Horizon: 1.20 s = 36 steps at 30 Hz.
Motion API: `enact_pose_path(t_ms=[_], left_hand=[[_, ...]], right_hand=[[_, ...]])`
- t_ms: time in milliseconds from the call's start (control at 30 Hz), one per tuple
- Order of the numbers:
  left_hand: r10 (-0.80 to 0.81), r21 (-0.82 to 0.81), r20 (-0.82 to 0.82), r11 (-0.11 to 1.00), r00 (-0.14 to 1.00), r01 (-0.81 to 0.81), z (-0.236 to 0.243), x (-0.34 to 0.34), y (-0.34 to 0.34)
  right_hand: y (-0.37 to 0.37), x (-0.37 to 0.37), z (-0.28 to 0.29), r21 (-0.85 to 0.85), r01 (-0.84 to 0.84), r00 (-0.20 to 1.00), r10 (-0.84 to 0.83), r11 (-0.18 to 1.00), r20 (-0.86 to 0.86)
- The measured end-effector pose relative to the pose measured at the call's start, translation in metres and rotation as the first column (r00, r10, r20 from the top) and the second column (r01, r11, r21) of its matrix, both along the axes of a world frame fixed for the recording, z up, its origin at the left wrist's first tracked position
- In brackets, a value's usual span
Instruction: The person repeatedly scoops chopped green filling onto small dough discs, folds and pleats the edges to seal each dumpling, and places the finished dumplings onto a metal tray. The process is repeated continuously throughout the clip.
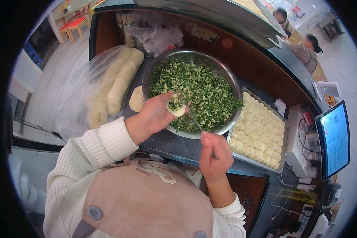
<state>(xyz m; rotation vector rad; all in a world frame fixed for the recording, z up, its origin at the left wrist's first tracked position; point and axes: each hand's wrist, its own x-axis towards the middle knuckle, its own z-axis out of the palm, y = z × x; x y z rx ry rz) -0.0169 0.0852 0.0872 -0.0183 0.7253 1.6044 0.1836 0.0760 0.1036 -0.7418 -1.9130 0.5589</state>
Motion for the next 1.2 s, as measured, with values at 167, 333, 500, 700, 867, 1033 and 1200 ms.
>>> enact_pose_path(t_ms=[167,333,500,700,867,1033,1200], left_hand=[[-0.085,0.052,-0.012,0.995,0.996,0.085,-0.001,-0.002,-0.002],[-0.044,0.034,0.005,0.998,0.999,0.044,-0.004,-0.002,0.000],[0.007,0.036,-0.015,0.999,1.000,-0.007,-0.003,-0.007,-0.001],[-0.030,0.115,-0.028,0.993,0.999,0.033,-0.009,-0.009,0.003],[0.031,0.051,-0.056,0.998,0.998,-0.029,-0.008,-0.015,0.006],[0.013,0.049,-0.026,0.999,1.000,-0.012,-0.003,-0.014,0.006],[-0.034,0.056,-0.001,0.998,0.999,0.034,-0.004,-0.008,0.005]], right_hand=[[-0.003,-0.008,0.004,-0.311,0.037,0.997,-0.056,0.950,-0.050],[-0.001,-0.007,0.005,-0.344,-0.039,0.977,-0.036,0.938,-0.210],[0.011,0.008,0.012,-0.103,-0.043,0.980,0.022,0.994,-0.196],[0.013,0.012,0.013,0.044,-0.119,0.987,0.113,0.992,0.118],[0.016,0.018,0.024,0.104,-0.128,0.980,0.110,0.986,0.164],[0.017,0.014,0.021,0.115,-0.079,0.996,0.075,0.990,0.039],[0.009,0.003,0.012,-0.162,-0.084,0.996,0.081,0.983,-0.023]])
